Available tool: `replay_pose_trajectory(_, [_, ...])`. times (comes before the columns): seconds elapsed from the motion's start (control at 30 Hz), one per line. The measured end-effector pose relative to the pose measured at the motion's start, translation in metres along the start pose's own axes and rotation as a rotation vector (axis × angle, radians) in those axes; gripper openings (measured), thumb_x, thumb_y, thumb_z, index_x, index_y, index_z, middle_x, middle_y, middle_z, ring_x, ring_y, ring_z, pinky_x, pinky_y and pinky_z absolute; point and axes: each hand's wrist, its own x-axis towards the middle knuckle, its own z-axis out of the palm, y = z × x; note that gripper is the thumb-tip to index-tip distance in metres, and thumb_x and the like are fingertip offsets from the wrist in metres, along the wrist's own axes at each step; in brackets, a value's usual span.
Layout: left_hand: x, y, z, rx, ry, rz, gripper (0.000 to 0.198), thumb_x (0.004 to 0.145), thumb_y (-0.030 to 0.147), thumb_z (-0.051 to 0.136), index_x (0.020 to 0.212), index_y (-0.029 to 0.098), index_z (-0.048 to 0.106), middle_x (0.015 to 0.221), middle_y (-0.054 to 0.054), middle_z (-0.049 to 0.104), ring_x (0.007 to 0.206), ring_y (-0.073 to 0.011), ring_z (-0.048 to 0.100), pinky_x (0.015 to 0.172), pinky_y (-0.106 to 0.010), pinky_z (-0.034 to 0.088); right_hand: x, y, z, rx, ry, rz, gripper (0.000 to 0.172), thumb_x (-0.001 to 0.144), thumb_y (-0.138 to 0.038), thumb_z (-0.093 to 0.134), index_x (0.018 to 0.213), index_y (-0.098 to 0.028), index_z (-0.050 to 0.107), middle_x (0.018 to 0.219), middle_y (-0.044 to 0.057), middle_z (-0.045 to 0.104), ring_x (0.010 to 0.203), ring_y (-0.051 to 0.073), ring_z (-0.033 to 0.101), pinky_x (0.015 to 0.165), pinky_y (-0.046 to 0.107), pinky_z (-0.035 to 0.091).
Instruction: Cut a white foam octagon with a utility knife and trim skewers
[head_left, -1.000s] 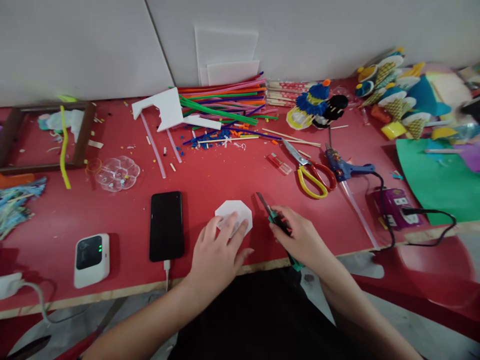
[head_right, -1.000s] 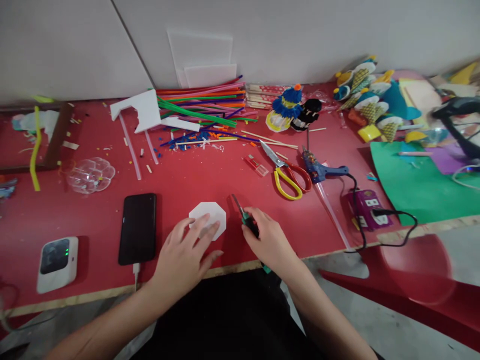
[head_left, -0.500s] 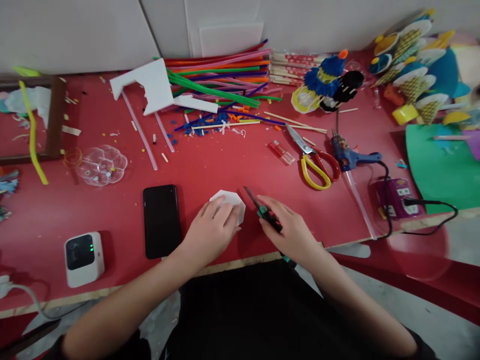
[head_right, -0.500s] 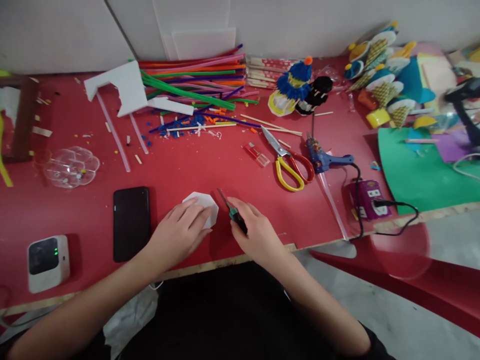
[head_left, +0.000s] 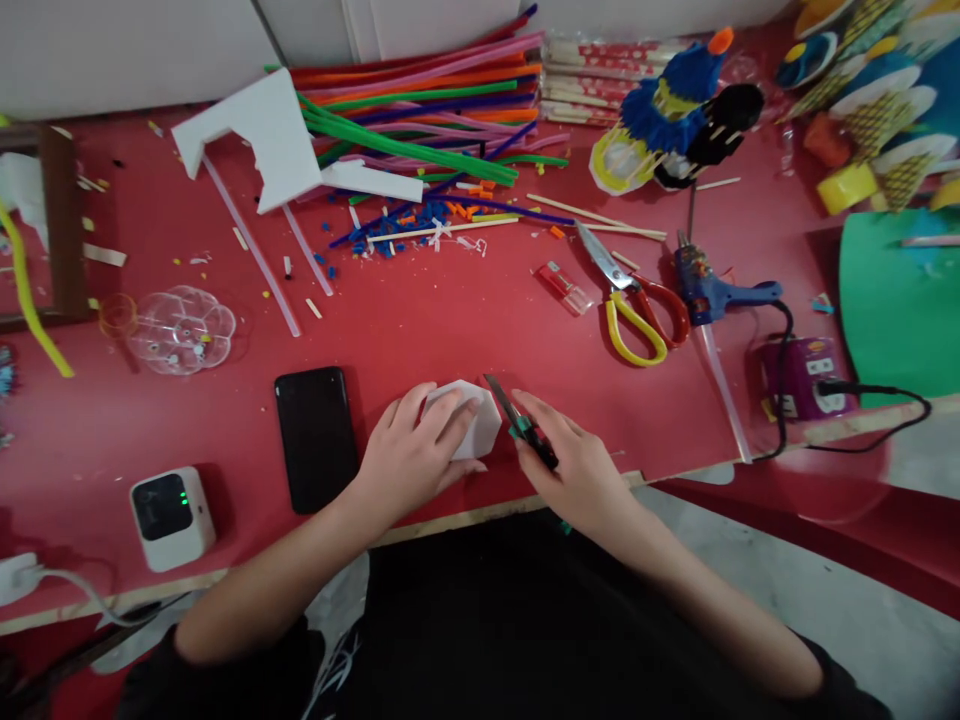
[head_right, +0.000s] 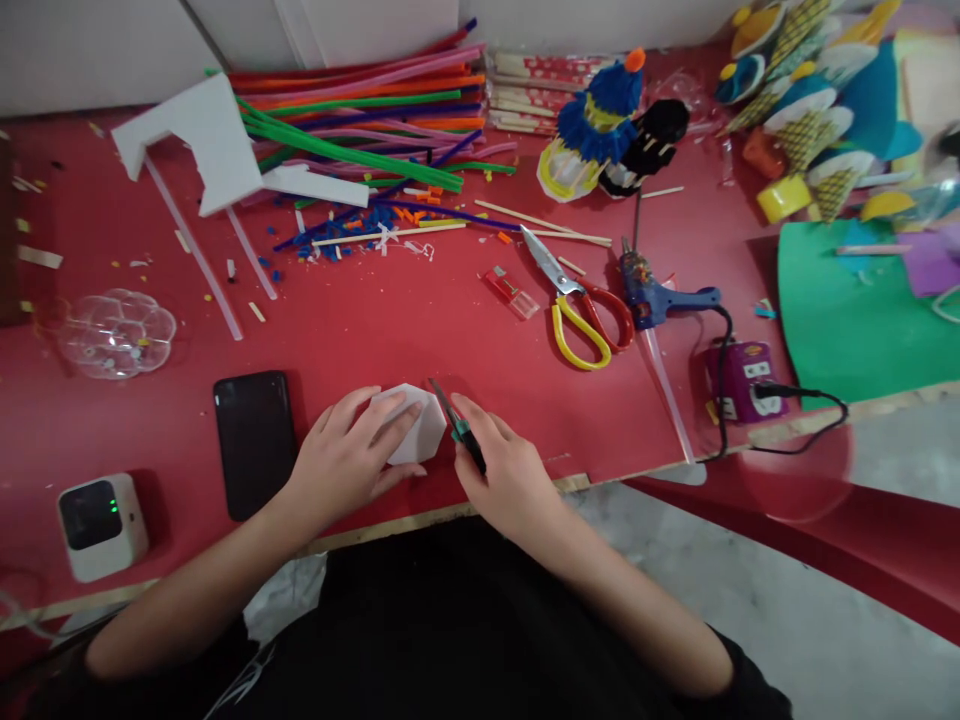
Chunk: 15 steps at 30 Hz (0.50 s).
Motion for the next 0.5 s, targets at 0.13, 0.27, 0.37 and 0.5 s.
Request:
replay_pose_trajectory(0.13, [-0.004, 0.008, 0.002, 0.061, 0.054, -0.054, 0.049, 0.094, 0.045, 0.060, 0.136, 0.020, 0.060, 0.128, -0.013, 0.068, 0.116, -0.0341, 0.062, 0.088, -0.046, 0.057, -0.001, -0.006, -0.001, -0.054, -0.042, 0.041, 0.050, 0.093, -0.019, 0.048, 0.142, -0.023, 0.051, 0.116, 0.012, 0.070, 0.096, 0.025, 0.071, 0.079, 0.039, 0.059])
replay_pose_trajectory(0.27, [-0.003, 0.013, 0.009, 0.084, 0.120, -0.019, 0.046, 0.096, 0.039, 0.057, 0.130, 0.009, 0.063, 0.127, -0.017, 0.068, 0.120, -0.0346, 0.061, 0.091, -0.044, 0.057, 0.001, -0.008, -0.004, -0.076, -0.068, 0.039, 0.046, 0.093, -0.019, 0.047, 0.138, -0.022, 0.058, 0.097, 0.009, 0.069, 0.076, 0.020, 0.067, 0.067, 0.032, 0.056])
replay_pose_trajectory(0.37, [0.002, 0.017, 0.014, 0.042, 0.122, 0.027, 0.048, 0.098, 0.034, 0.053, 0.132, 0.002, 0.059, 0.133, -0.021, 0.065, 0.128, -0.0328, 0.058, 0.103, -0.042, 0.053, 0.003, -0.007, -0.006, -0.083, -0.062, 0.014, 0.046, 0.093, -0.018, 0.047, 0.137, -0.023, 0.060, 0.089, 0.006, 0.066, 0.070, 0.017, 0.063, 0.063, 0.029, 0.053])
replay_pose_trajectory(0.5, [0.007, 0.021, 0.015, 0.030, 0.089, 0.024, 0.046, 0.099, 0.029, 0.049, 0.136, 0.002, 0.056, 0.135, -0.020, 0.064, 0.128, -0.0319, 0.058, 0.105, -0.042, 0.053, 0.004, -0.003, -0.008, -0.094, -0.067, -0.014, 0.049, 0.092, -0.017, 0.048, 0.138, -0.025, 0.060, 0.090, 0.006, 0.066, 0.076, 0.018, 0.065, 0.067, 0.030, 0.054])
